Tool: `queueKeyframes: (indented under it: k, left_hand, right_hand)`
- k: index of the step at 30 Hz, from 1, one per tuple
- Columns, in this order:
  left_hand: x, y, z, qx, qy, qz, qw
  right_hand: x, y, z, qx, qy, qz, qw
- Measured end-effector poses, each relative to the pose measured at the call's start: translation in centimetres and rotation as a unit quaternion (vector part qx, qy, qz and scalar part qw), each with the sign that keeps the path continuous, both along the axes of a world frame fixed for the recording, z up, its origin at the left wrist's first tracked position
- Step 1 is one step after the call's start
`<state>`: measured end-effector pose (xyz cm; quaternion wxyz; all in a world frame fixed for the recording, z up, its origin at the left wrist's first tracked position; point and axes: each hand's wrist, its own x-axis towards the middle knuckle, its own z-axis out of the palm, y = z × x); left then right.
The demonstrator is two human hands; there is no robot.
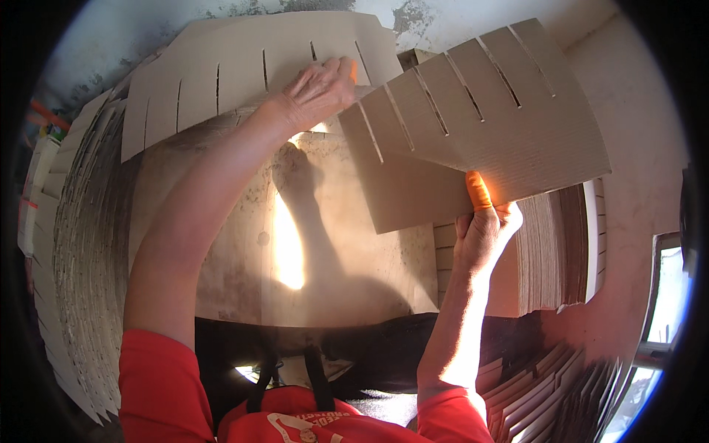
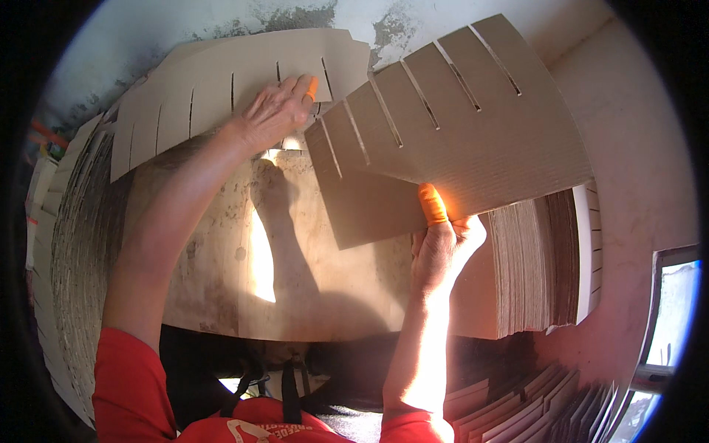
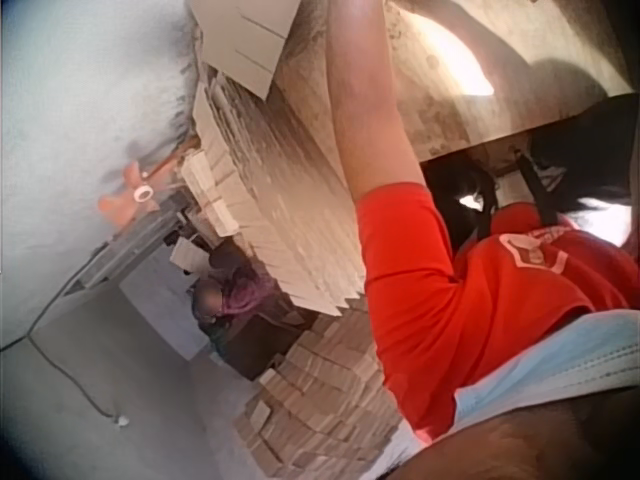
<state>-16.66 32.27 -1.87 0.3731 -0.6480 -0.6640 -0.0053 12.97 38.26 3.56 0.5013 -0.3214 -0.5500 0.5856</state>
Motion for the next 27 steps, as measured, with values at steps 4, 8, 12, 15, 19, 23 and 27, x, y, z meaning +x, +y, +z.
queueKeyframes:
  k: [4,8,12,15,19,23,27]
  left_hand:
    - [0.8,-0.5,-0.9,0.039,0.015,-0.044,0.998]
    - [0.9,-1.7,-1.4,0.013,-0.042,-0.024,0.999]
    - [1.0,-2.8,-1.5,-0.051,-0.029,0.038,0.998]
    - [1.9,-3.7,-1.1,-0.082,0.028,0.036,0.996]
    - [3.7,-4.6,-1.8,-0.06,-0.005,-0.017,0.998]
    - [6.4,-5.6,-1.0,-0.073,0.031,-0.041,0.996]
    - [8.4,-6.6,-1.2,-0.072,0.014,-0.08,0.994]
  right_hand:
    - [0.1,-0.2,-0.3,0.024,0.002,0.0,1.0]
    - [0.2,0.1,-0.9,0.04,0.028,0.023,0.999]
    - [0.1,0.0,-1.0,0.044,0.04,0.019,0.998]
    - [-0.2,0.4,-1.9,0.056,0.068,0.016,0.996]
    - [-0.4,0.0,-1.7,0.067,0.029,0.023,0.997]
    - [-0.4,0.1,-1.8,0.061,0.019,0.021,0.998]
    - [-0.6,-0.3,-1.8,0.067,0.018,0.016,0.997]
